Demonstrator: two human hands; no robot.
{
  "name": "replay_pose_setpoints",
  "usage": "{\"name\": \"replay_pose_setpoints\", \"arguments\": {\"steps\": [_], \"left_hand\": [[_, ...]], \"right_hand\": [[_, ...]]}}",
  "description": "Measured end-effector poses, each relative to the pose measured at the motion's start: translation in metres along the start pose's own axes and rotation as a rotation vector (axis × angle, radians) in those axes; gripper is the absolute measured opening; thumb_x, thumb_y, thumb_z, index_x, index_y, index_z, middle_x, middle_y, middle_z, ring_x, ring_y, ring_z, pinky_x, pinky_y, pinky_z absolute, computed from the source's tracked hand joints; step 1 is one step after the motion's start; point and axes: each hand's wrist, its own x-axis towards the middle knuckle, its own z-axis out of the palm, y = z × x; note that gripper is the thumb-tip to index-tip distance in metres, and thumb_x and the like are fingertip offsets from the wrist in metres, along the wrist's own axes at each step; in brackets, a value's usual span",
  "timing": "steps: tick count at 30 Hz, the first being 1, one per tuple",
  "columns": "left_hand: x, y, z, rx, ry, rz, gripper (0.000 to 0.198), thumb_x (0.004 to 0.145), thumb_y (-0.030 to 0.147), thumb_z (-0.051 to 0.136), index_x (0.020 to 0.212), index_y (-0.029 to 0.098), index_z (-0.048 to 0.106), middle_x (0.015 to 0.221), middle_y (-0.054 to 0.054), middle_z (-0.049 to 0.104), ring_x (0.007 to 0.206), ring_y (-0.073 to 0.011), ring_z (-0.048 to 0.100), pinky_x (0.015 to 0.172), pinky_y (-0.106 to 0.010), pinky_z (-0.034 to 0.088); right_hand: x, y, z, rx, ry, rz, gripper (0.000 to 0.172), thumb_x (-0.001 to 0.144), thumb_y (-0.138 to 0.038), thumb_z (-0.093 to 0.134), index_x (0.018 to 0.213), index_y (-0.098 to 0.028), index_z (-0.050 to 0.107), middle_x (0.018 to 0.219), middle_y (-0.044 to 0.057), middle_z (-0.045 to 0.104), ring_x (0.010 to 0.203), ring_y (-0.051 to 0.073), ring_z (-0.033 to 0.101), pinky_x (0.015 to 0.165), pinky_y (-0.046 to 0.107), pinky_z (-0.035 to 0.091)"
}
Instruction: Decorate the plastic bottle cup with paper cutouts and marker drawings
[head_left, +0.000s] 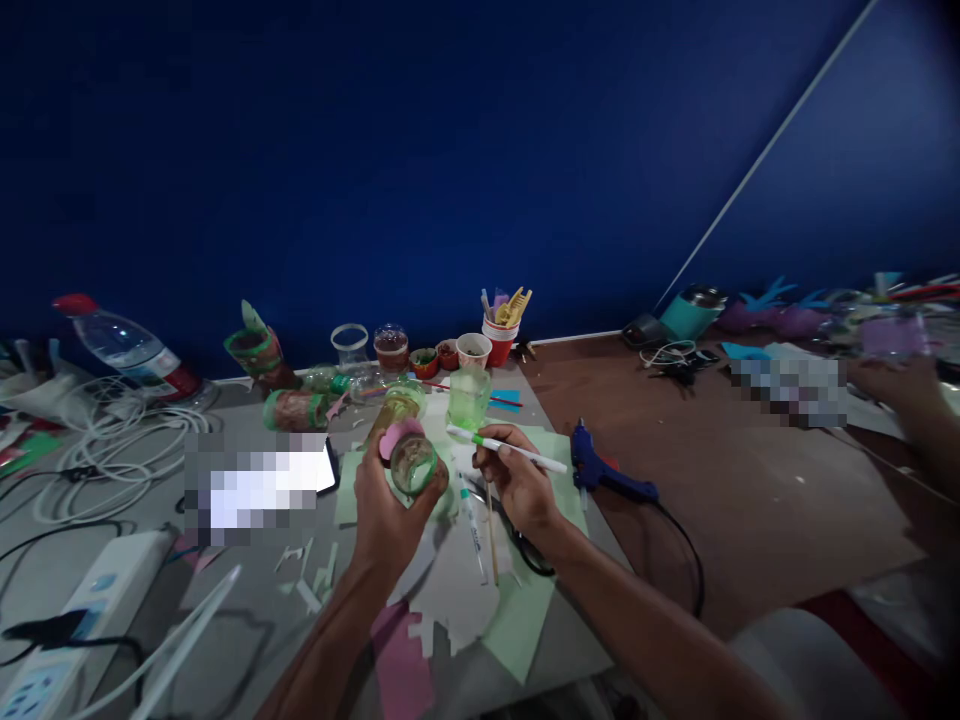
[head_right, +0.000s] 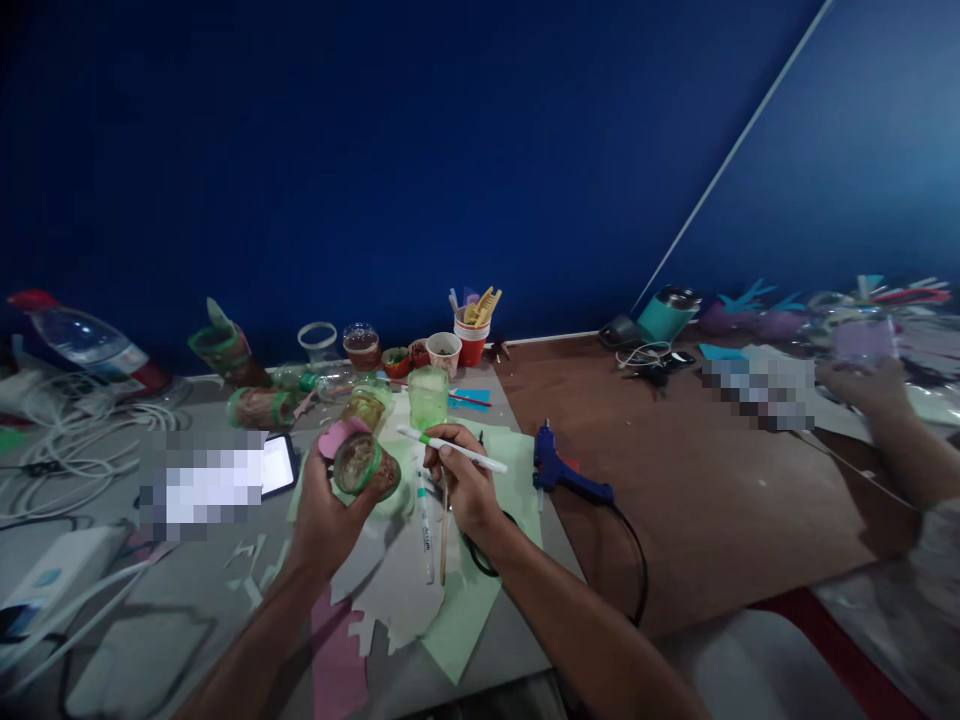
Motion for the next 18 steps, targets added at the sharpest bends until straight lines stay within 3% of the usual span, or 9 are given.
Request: {"name": "replay_pose_setpoints", "arguments": {"steps": [8,12,15,18], "left_hand": [[0.005,0.017,-0.017,0.061,-0.036,-0.047,0.050,0.071,0.036,0.067,0.116,0.018,0.052,0.102,-0.008,0.060,0.098,-0.0275,0.058,0.085,-0.042,0.047],[0.012,0.025,-0.029,-0.172,-0.074,-0.187,0.046,0.070,0.033,0.067,0.112,0.018,0.054,0.098,-0.007,0.063,0.091,-0.0244,0.061,0.079,-0.038,0.050],[0.025,0.026,-0.037,-0.340,0.003,-0.227,0.047,0.070,0.030,0.067,0.114,0.019,0.053,0.101,-0.006,0.064,0.093,-0.0224,0.062,0.080,-0.036,0.051],[0.042,0.021,-0.046,-0.311,0.119,-0.181,0.050,0.067,0.030,0.071,0.113,0.019,0.054,0.100,-0.005,0.065,0.090,-0.0210,0.063,0.080,-0.033,0.050]], "right_hand": [[-0.001,0.001,-0.001,-0.028,0.027,0.010,0.020,0.076,-0.031,0.058,0.090,-0.017,0.063,0.066,0.001,0.060,0.056,0.012,0.048,0.051,0.024,0.034],[0.000,0.001,0.000,-0.008,0.007,0.017,0.020,0.074,-0.031,0.059,0.089,-0.018,0.063,0.063,0.000,0.059,0.054,0.012,0.046,0.051,0.024,0.033],[0.000,0.001,0.001,-0.004,0.005,0.024,0.019,0.074,-0.030,0.058,0.088,-0.018,0.063,0.063,0.001,0.058,0.056,0.013,0.048,0.051,0.024,0.033],[0.000,0.000,0.001,-0.003,0.006,0.027,0.020,0.074,-0.030,0.058,0.088,-0.017,0.063,0.063,0.001,0.058,0.056,0.012,0.048,0.051,0.024,0.034]]}}
